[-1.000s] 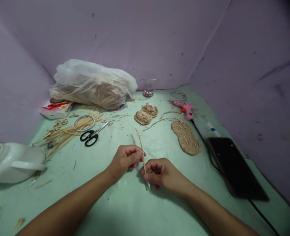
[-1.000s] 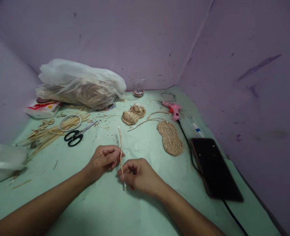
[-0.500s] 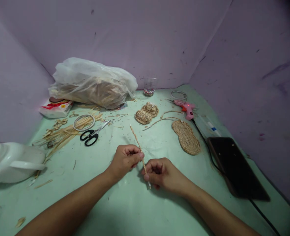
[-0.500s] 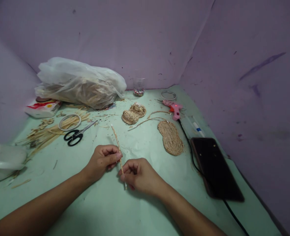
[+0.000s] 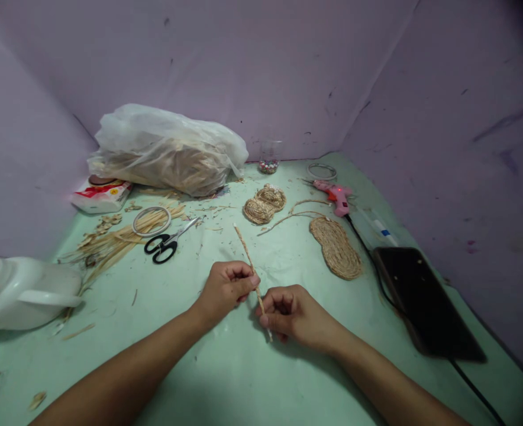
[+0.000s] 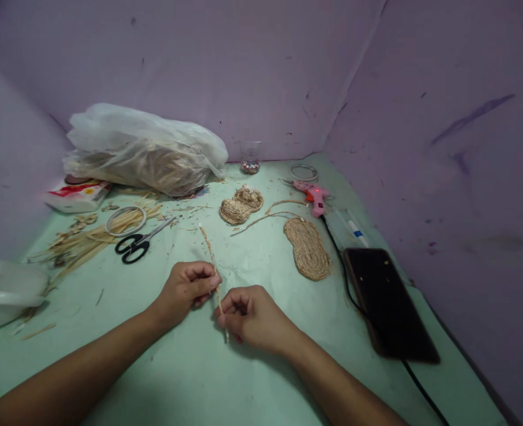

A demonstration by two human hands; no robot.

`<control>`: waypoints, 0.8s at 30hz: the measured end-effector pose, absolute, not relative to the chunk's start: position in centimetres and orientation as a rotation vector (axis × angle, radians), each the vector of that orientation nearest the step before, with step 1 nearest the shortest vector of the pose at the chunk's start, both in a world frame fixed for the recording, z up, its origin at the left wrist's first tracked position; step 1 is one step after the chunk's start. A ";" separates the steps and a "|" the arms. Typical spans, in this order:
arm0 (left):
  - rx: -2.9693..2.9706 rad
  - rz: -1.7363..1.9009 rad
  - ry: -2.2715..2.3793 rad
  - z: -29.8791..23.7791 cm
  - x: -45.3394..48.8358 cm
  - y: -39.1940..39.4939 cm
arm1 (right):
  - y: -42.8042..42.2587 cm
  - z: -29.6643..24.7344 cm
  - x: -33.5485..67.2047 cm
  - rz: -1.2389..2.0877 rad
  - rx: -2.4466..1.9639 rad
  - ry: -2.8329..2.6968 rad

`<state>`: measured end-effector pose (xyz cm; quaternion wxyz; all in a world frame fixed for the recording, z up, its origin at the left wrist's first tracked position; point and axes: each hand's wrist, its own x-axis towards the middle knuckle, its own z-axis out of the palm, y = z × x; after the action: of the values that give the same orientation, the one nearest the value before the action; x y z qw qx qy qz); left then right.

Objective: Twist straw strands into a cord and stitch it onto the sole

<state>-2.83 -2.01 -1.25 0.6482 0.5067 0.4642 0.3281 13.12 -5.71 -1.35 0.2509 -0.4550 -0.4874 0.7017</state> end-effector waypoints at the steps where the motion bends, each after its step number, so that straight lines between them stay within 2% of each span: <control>1: 1.149 0.745 1.057 -1.2 -2.8 -2.0 | -5.7 -1.3 13.1 1.910 -1.241 -1.324; 24: 1.155 0.748 1.105 -1.0 -2.4 -2.0 | -5.8 -0.9 13.1 1.907 -1.234 -1.359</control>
<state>-2.44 -1.96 -0.95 0.6352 0.5055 0.4835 0.3275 13.12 -5.83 -0.85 0.2447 -0.4521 -0.4977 0.6986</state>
